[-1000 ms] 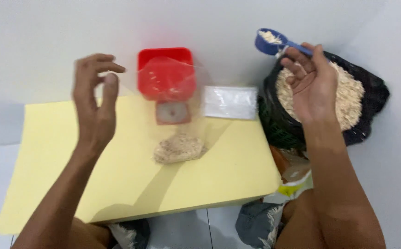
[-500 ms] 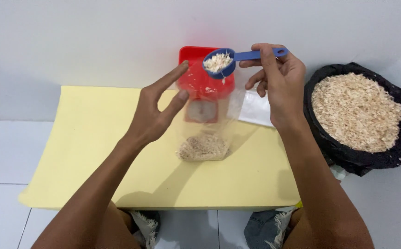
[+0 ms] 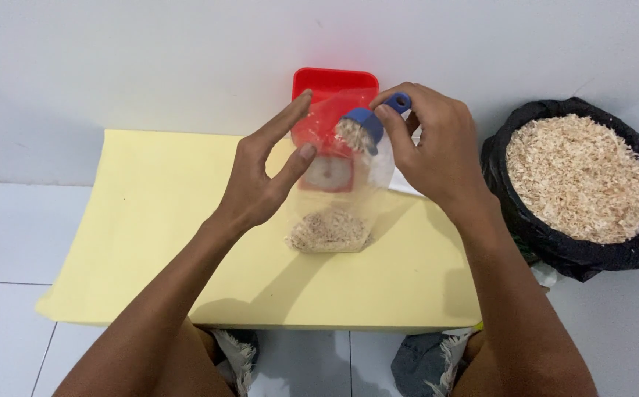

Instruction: The person scoops grains from a large black sack using a blue scoop and pours them into a clear plastic bag. The person repeats this process to fill the bag, then places the filled bag on a red weighing scale.

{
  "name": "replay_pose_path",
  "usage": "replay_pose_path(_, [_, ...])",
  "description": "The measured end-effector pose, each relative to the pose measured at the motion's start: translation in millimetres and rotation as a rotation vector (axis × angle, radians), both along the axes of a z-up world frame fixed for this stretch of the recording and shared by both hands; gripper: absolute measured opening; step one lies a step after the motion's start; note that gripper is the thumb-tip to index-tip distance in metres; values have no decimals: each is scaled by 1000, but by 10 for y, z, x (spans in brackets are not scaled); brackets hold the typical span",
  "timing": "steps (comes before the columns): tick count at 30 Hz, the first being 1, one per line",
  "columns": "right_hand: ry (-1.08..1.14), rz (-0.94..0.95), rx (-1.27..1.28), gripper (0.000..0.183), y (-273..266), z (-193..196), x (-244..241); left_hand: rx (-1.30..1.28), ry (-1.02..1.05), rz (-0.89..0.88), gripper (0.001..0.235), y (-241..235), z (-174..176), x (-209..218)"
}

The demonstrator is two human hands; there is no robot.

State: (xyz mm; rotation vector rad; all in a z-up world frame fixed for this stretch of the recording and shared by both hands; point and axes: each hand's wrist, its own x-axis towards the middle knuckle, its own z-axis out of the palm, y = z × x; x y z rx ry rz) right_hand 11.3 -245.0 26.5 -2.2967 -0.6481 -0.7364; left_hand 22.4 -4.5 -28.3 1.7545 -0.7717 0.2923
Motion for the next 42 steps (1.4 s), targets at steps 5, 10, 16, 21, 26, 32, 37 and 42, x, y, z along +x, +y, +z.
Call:
replay_pose_path(5, [94,77,123,13,-77,-81,44,-4,-6,1,58,10,-5,-2])
replay_pose_path(10, [173,130,233,15,-52,-70,-12,2,19,-19,61,-1,19,-41])
replay_pose_path(16, [153,130,203,13,-92,-75,-20,47,1,-4,55,-8,81,-78])
replay_pose_path(21, [112,112,464,14,-296,-39,-35,69,38,-2,55,-1,107,-124])
replay_pose_path(26, [-10,-90,629,25,-1012,14,-51,23,-109,92,58,-76,153,-197])
replay_pose_path(32, [9,-457,561,26,-2137,-360,-354,-42,-433,174,27,-625,241,-586])
replay_pose_path(37, [177,-627,271,20,-2964,-730,-658,258,-461,-200,55,-1539,-238,-938])
replay_pose_path(42, [424,-625,272,21,-3085,-761,-820,701,-186,-423,94,-2434,-586,-948])
